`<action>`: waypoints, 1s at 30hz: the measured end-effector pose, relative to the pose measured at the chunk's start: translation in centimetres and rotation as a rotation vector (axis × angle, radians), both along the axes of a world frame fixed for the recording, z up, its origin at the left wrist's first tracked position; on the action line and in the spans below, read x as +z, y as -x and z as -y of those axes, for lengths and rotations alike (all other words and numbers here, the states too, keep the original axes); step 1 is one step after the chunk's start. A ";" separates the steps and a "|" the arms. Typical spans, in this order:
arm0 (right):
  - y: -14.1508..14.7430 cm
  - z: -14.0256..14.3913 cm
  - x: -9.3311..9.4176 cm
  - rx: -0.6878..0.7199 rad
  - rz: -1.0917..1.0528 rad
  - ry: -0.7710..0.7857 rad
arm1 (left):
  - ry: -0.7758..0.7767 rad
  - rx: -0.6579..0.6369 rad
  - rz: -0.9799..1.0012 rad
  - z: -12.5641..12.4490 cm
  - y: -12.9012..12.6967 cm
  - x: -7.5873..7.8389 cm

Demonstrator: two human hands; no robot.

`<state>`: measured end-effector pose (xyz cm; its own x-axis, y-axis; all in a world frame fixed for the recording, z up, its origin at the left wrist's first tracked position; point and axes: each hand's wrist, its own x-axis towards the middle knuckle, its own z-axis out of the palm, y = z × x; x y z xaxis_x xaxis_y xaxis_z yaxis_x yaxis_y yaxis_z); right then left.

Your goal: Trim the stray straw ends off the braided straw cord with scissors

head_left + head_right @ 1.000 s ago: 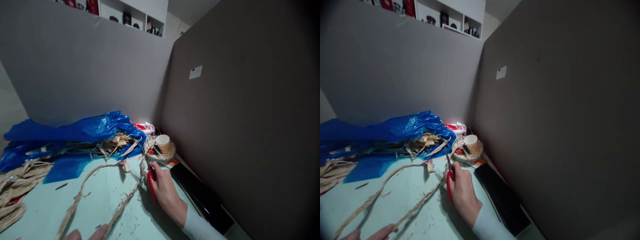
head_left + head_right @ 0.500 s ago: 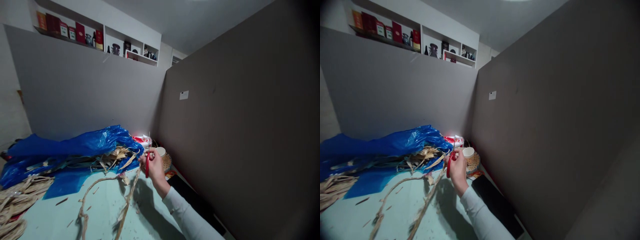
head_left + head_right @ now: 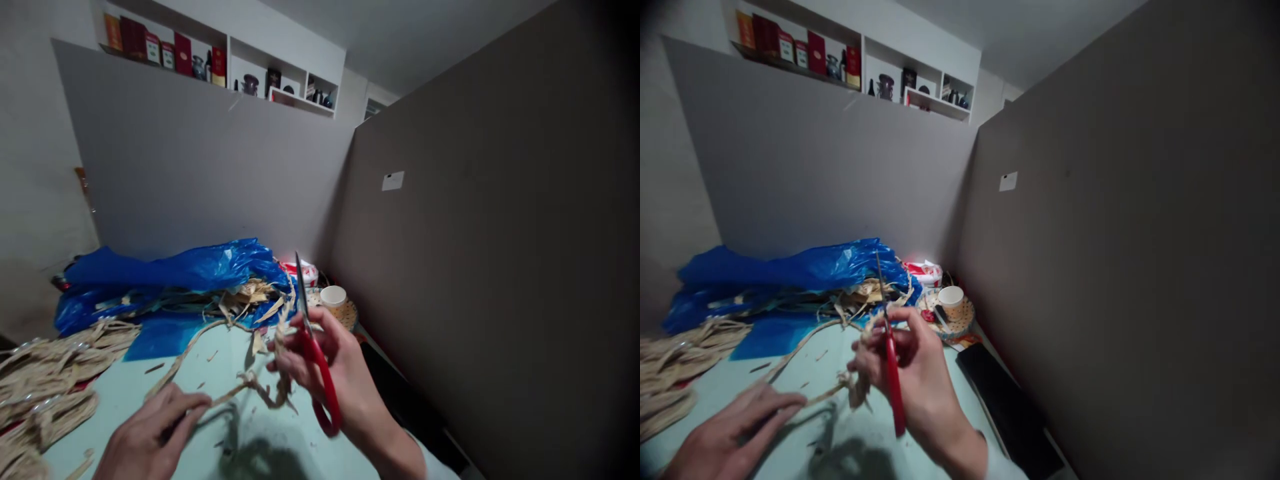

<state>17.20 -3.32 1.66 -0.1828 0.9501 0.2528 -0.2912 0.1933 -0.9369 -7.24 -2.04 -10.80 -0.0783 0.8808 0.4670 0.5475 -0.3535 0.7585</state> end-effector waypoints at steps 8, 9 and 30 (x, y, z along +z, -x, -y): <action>-3.3 0.3 -7.6 -0.044 0.721 0.075 | 0.158 0.068 0.245 1.3 -0.6 5.7; -3.6 0.1 -7.7 -0.060 0.886 0.010 | 0.168 0.046 0.266 1.4 -0.8 5.8; 0.0 -0.7 -7.1 0.438 0.103 0.440 | 0.132 -0.373 0.192 1.7 -1.0 5.2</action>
<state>17.23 -2.66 -5.45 -0.5809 0.7927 -0.1848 -0.1598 -0.3337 -0.9290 -6.26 -3.75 -5.62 0.1825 0.9164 0.3562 0.2455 -0.3933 0.8860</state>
